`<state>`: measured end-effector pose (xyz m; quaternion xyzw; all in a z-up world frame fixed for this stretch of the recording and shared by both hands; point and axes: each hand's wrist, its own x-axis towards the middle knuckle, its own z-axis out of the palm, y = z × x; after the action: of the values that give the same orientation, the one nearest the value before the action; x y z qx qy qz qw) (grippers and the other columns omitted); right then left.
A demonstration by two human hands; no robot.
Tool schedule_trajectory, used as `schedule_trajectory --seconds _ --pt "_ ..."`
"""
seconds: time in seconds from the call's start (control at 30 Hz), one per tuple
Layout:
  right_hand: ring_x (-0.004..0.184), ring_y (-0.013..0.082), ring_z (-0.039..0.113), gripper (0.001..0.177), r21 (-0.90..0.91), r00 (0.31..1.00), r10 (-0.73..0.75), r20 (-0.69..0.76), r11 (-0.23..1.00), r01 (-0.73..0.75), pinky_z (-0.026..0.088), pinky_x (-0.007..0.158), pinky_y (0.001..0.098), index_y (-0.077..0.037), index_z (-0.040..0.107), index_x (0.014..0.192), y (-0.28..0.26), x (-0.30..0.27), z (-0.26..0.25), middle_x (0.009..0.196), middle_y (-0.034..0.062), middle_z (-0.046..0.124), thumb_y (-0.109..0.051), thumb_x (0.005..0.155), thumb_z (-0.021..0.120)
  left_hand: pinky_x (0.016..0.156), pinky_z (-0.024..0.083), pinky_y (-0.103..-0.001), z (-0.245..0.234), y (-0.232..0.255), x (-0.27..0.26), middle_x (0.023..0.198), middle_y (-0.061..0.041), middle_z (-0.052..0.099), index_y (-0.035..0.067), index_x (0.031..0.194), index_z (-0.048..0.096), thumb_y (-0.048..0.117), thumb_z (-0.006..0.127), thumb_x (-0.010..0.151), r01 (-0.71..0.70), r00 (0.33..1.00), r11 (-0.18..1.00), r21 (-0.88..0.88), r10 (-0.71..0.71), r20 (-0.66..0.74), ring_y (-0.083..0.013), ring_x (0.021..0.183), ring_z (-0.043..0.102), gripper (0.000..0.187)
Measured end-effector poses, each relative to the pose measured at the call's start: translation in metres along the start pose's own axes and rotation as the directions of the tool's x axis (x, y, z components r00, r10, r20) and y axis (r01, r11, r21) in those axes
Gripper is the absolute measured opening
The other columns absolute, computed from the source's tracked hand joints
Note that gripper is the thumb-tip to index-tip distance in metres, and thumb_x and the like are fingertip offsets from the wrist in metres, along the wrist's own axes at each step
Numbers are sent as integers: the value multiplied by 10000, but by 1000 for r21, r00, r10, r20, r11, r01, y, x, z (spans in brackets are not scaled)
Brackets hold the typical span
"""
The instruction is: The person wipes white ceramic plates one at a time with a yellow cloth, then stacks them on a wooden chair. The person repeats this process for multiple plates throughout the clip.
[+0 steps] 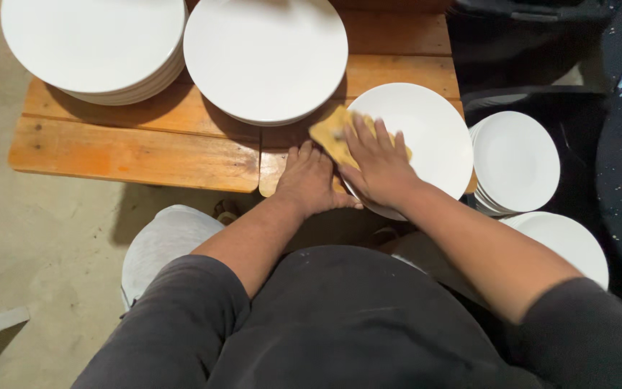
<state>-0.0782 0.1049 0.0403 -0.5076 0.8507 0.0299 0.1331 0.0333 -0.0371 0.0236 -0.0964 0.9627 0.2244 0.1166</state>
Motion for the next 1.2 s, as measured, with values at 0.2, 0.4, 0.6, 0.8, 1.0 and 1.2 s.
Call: schedule_trajectory --seconds 0.2,0.4,0.6,0.8,1.0,1.2 --pt "1522 471 146 713 -23 979 -177 -102 984 176 179 1185 637 -71 241 1614 3 -19 16 1673 209 166 -453 1038 415 1221 248 -532 15 -8 3 1536 -77 487 169 1482 545 651 731 677 -32 997 992 -126 22 -78 -342 1424 373 957" --pt "1530 449 166 727 43 975 -220 19 975 219 190 1178 637 -143 267 1594 13 -57 5 1685 134 194 -470 977 469 1119 175 -568 28 -14 13 1616 -173 240 -1 1597 242 606 789 689 -105 958 994 26 108 -264 -422 1398 269 1222" --pt "1497 478 135 732 62 998 -61 -33 996 63 152 1158 673 -135 262 1600 -6 -21 13 1695 155 176 -522 1012 462 1274 227 -551 14 -4 4 1689 -28 284 287 1597 254 669 686 875 -15 996 987 158 0 89 -369 1551 291 924" --pt "1547 404 161 678 63 987 -159 19 985 158 164 1192 617 -209 334 1577 43 -85 22 1681 97 226 -523 986 442 1167 215 -600 1 1 2 1736 -109 85 202 1681 74 524 790 790 -60 990 997 54 67 -127 -452 1457 296 1187" --pt "1530 404 82 776 -187 978 197 67 965 -181 123 1195 616 -142 209 1622 107 -72 3 1698 132 114 -512 971 414 1225 129 -602 -17 11 -1 1707 -78 -7 220 1628 -3 817 737 669 44 992 999 2 -44 121 -413 1531 149 1351" --pt "1542 424 -66 748 -26 916 343 -207 934 -356 -23 1221 592 -104 140 1633 98 35 8 1716 139 10 -474 1020 354 1225 126 -595 -22 17 0 1719 -65 -23 198 1629 -20 828 718 673 46 992 999 11 -47 119 -404 1536 135 1362"
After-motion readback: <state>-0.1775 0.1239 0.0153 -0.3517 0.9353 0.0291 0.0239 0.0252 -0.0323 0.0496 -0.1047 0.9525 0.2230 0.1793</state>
